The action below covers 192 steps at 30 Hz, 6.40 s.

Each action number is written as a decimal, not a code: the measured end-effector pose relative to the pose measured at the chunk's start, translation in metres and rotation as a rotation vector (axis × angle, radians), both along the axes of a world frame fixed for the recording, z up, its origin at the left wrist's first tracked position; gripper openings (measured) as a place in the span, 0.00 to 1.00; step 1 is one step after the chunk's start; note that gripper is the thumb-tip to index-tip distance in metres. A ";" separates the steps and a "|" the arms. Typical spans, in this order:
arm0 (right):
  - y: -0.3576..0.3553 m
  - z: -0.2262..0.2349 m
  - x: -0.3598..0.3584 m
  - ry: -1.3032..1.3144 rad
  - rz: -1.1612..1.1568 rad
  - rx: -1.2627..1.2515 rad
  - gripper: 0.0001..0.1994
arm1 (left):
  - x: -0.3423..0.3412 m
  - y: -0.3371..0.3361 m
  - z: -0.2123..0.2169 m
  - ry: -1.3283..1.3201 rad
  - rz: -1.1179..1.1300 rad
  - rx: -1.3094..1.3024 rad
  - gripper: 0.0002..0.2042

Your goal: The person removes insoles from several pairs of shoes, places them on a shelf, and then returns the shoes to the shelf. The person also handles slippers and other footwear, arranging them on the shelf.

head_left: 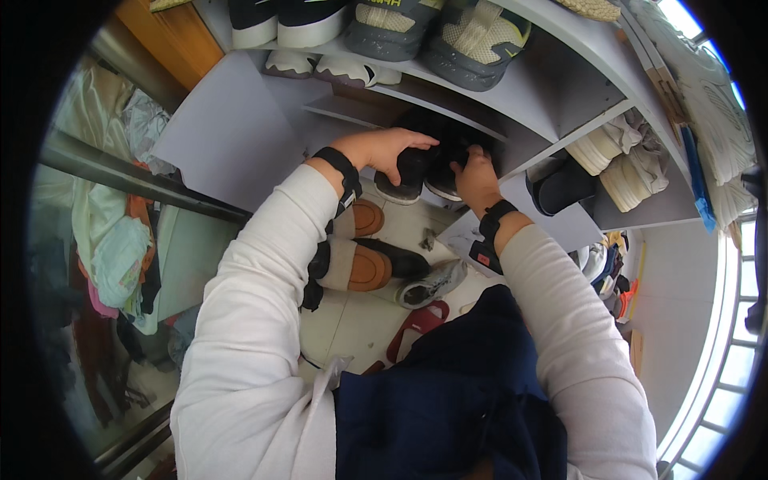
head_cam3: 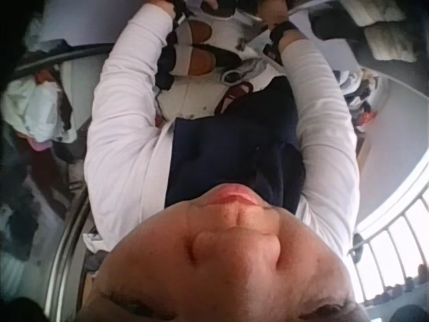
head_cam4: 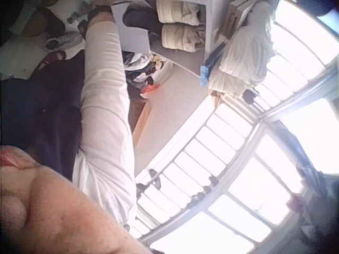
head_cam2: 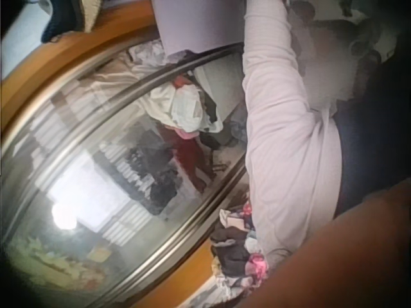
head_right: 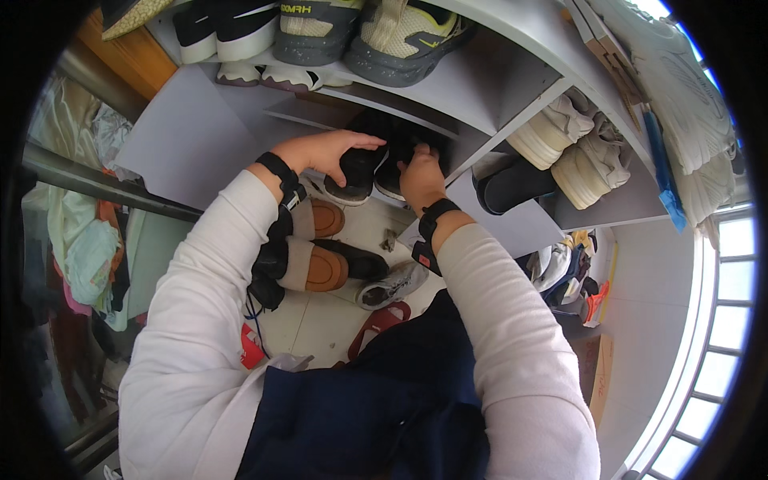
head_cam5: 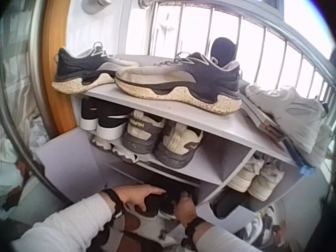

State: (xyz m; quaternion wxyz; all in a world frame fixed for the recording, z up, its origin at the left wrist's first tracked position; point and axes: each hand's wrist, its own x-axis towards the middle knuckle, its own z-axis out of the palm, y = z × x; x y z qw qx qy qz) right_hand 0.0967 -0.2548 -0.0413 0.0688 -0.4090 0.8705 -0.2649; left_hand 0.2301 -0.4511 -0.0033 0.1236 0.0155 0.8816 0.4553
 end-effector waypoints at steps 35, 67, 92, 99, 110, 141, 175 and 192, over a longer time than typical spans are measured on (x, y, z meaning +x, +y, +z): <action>0.001 0.045 0.037 -0.112 0.255 0.521 0.43 | -0.001 0.067 -0.072 0.261 0.914 -0.359 0.47; 0.492 0.223 0.034 -0.466 -0.156 -0.545 0.13 | 0.033 0.220 0.038 -0.146 0.289 -0.854 0.20; 0.582 0.143 0.002 -0.733 -0.629 -1.048 0.09 | -0.097 0.413 0.158 0.273 0.265 -0.307 0.19; 0.577 0.122 -0.011 -0.730 -0.738 -0.853 0.08 | -0.124 0.435 0.097 0.219 0.281 -0.172 0.20; 0.530 0.046 -0.080 -0.114 -0.725 -0.373 0.28 | -0.163 0.418 0.116 0.332 0.370 0.073 0.17; 0.347 0.060 -0.112 -0.078 -0.464 0.313 0.56 | -0.204 0.389 0.136 0.470 0.549 0.135 0.16; 0.458 0.123 -0.222 -0.004 -0.371 -0.136 0.41 | -0.213 0.401 0.100 0.002 0.187 -0.268 0.27; 0.452 0.071 -0.205 0.062 -0.632 -0.130 0.41 | -0.229 0.450 0.040 -0.278 0.310 -0.110 0.38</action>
